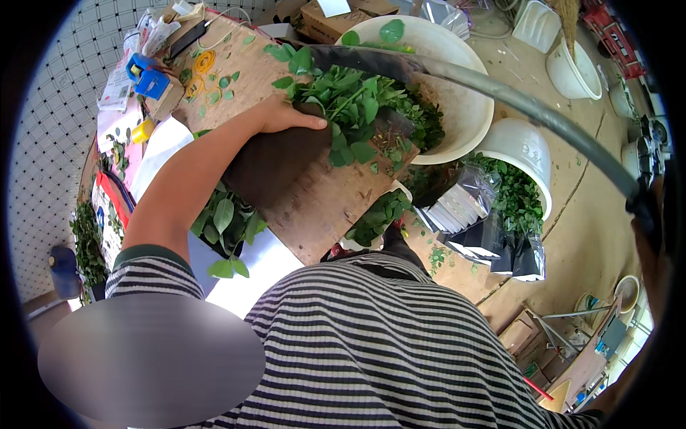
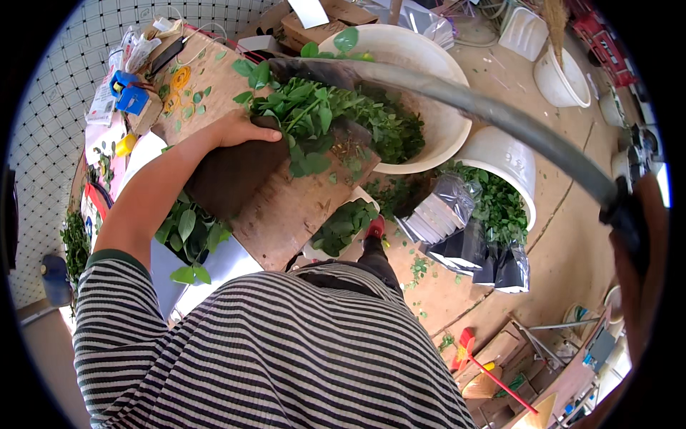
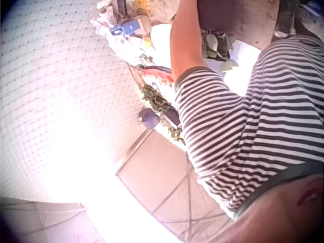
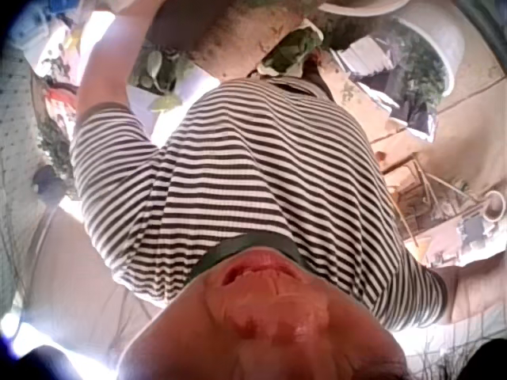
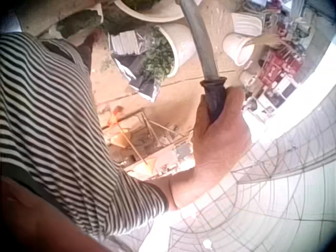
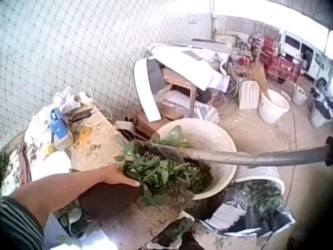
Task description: The person repeatedly wraps small potted plants in brown paper, places them into clear plastic bags with black backing, and seals the bags with tape. The wrapped units are stacked on the table and placed into white buckets. The workspace is a greenhouse-like area with scattered leaves and packaging materials.
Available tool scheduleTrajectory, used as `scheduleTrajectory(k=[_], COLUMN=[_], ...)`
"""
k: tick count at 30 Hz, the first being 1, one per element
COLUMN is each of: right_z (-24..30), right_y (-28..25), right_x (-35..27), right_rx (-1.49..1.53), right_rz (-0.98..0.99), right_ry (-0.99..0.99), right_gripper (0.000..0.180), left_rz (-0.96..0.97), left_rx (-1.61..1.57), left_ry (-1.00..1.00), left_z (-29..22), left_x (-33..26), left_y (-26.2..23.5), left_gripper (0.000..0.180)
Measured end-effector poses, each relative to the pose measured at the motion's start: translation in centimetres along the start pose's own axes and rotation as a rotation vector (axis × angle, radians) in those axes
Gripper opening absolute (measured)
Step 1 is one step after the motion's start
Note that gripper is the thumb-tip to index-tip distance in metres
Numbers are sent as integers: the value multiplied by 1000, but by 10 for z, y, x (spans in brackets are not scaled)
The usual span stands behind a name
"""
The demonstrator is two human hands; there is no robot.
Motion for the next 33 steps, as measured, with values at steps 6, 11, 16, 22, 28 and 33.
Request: scheduleTrajectory(k=[6,11,16,22,28,33], right_z=[13,26,34,34,54,85], right_y=[207,258,263,267,334,393], right_x=[-40,-35,-33,-22,-31,-34], right_rx=[487,623,765,760,948,1102], right_rz=[334,461,635,631,780,788], right_ry=[206,161,114,97,165,84], right_gripper=[24,22,20,19,13,11], left_rz=[37,-85,96,174,52,108], left_rx=[-60,31,3,-67,-96,6], left_ry=[-59,-26,-283,-407,-300,-461], left_z=[-20,2,-12,-15,-9,-12], left_x=[-7,-8,-16,-16,-12,-19], left_y=[3,0,5,8,7,3], left_gripper=[83,82,84,88,79,81])
Point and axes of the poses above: each hand's wrist, its own x-axis towards the middle knuckle, its own y-axis out of the palm, z = x × y, the point moved 10 cm from there along x, towards the middle knuckle, and after that the axes turned 11 degrees about y, right-handed, at the moved point
